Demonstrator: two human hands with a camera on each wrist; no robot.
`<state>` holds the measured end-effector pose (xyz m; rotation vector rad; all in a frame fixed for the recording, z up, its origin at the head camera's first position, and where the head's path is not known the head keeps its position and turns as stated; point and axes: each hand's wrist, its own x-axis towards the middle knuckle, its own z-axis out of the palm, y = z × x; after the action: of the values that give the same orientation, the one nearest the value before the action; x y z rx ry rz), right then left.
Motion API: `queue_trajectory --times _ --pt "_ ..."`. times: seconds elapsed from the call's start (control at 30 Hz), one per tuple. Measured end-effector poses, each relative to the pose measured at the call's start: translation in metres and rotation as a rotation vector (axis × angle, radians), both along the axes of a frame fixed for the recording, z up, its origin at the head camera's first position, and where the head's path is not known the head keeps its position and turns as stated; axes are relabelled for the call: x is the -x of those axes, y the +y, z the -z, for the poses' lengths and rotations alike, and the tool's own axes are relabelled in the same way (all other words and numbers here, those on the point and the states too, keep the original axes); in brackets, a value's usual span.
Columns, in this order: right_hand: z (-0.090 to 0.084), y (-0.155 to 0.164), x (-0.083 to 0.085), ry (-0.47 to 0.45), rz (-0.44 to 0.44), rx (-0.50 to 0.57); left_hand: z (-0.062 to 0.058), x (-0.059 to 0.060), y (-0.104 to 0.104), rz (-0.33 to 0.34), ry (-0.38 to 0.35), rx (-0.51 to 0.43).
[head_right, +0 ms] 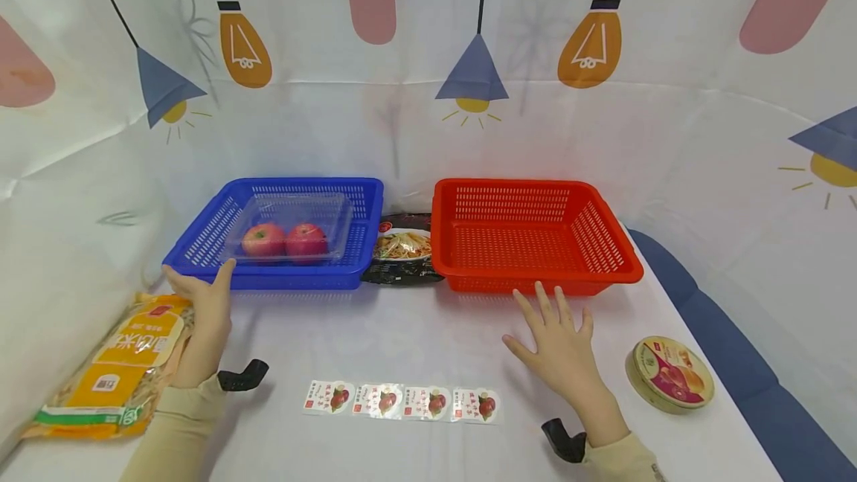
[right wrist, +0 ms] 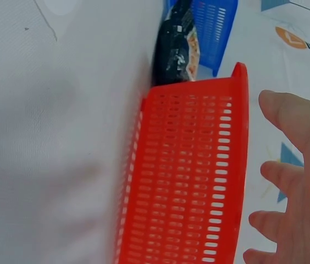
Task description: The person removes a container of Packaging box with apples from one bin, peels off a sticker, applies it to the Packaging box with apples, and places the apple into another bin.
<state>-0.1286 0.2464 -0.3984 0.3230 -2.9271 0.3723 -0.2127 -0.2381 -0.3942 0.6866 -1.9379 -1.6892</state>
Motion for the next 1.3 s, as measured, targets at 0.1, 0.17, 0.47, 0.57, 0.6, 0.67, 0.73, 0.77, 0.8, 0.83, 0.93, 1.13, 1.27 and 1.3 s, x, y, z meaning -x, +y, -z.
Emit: queue_trajectory --times 0.1,0.17,0.47,0.57,0.6,0.67,0.73,0.77,0.8,0.83,0.93,1.13,1.27,1.3 --pt "-0.002 -0.001 0.000 0.002 -0.004 -0.004 0.000 0.002 -0.006 -0.030 -0.002 -0.061" --pt "-0.003 -0.002 0.000 0.000 -0.006 -0.007 0.001 0.002 -0.011 -0.045 -0.023 -0.094" --pt "-0.007 -0.011 0.003 0.077 -0.027 -0.006 0.001 0.004 -0.027 -0.049 -0.002 -0.341" --pt "-0.007 -0.016 0.006 0.136 -0.041 0.035 0.000 0.003 -0.031 -0.005 0.040 -0.406" --pt "-0.008 -0.018 0.007 0.153 -0.046 0.053 0.000 0.003 -0.031 0.008 0.050 -0.420" --pt "-0.009 -0.022 0.010 0.184 -0.059 0.100 0.000 0.002 -0.033 0.027 0.079 -0.454" --pt "-0.011 -0.026 0.014 0.214 -0.075 0.144 0.000 0.002 -0.034 0.031 0.098 -0.477" --pt "-0.013 -0.029 0.016 0.231 -0.085 0.165 0.000 0.002 -0.035 0.029 0.103 -0.482" --pt "-0.015 -0.032 0.019 0.244 -0.094 0.188 0.001 0.002 -0.035 0.029 0.109 -0.487" --pt "-0.016 -0.036 0.022 0.252 -0.106 0.214 0.001 0.002 -0.035 0.027 0.122 -0.493" --pt "-0.022 -0.049 0.030 0.253 -0.138 0.283 0.003 0.003 -0.036 0.026 0.147 -0.492" --pt "-0.037 -0.089 0.050 0.130 -0.205 0.396 0.005 0.004 -0.037 0.018 0.157 -0.495" --pt "-0.042 -0.121 0.067 0.078 -0.280 0.447 0.005 0.005 -0.039 0.011 0.152 -0.504" --pt "-0.043 -0.129 0.072 0.058 -0.304 0.472 0.004 0.006 -0.039 0.009 0.155 -0.509"
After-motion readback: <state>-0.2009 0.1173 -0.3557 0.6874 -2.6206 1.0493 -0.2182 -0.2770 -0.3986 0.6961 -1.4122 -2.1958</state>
